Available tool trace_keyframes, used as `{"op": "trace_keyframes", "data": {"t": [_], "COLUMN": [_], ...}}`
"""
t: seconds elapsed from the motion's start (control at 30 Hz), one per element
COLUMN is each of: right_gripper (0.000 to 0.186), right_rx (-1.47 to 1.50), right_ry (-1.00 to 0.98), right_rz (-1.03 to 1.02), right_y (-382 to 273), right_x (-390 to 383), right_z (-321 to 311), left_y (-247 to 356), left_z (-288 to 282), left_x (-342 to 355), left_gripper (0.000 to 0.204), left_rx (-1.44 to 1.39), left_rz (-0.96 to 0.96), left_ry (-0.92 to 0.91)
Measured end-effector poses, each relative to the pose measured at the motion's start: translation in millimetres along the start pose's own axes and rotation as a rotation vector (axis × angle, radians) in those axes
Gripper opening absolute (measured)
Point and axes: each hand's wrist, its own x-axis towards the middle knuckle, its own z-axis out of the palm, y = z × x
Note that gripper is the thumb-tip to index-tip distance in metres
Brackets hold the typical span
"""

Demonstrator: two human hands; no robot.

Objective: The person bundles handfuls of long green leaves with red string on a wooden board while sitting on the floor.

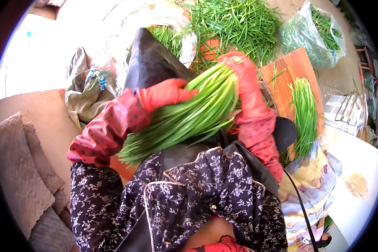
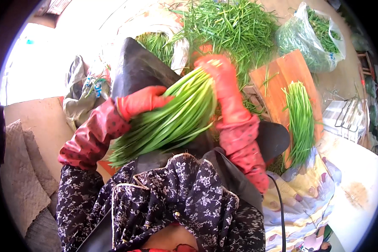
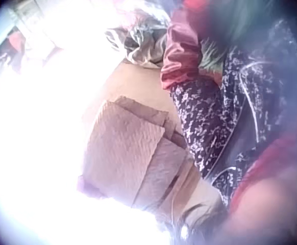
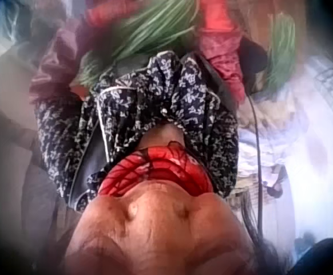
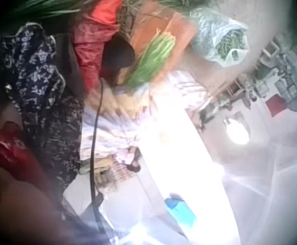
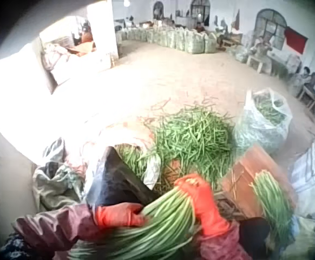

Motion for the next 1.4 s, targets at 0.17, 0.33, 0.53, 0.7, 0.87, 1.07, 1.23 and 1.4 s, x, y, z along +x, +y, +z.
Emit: {"op": "trace_keyframes", "data": {"t": [0.17,0.33,0.53,0.7,0.87,1.07,1.23,1.4], "right_gripper": [0.014,0.017,0.016,0.017,0.014,0.021,0.039,0.051], "right_rx": [-0.43,-0.994,-0.665,-0.542,-0.795,-0.74,-0.198,-0.176], "right_ry": [0.172,0.429,-0.038,-0.255,-0.346,-0.306,-0.104,0.056], "right_rz": [-0.457,-0.687,-0.584,-0.357,-0.157,0.334,0.271,0.126], "right_y": [-154,-185,-164,-233,-282,-183,-54,-19], "right_x": [47,70,46,12,-24,-32,-48,-75], "right_z": [-103,-85,-13,33,33,-28,-72,-122], "left_y": [-30,19,137,164,188,106,30,15], "left_z": [-10,-63,-54,-3,93,170,161,171], "left_x": [-45,-62,5,34,25,75,98,119], "left_gripper": [0.049,0.059,0.097,0.082,0.063,0.053,0.053,0.051], "left_rx": [0.455,0.413,0.176,-0.594,-1.151,-1.484,-1.416,-1.431], "left_rz": [0.044,0.54,1.007,0.937,0.991,0.438,0.055,0.198], "left_ry": [-0.104,0.721,0.29,-0.562,-0.683,-0.894,-0.733,-0.65]}}
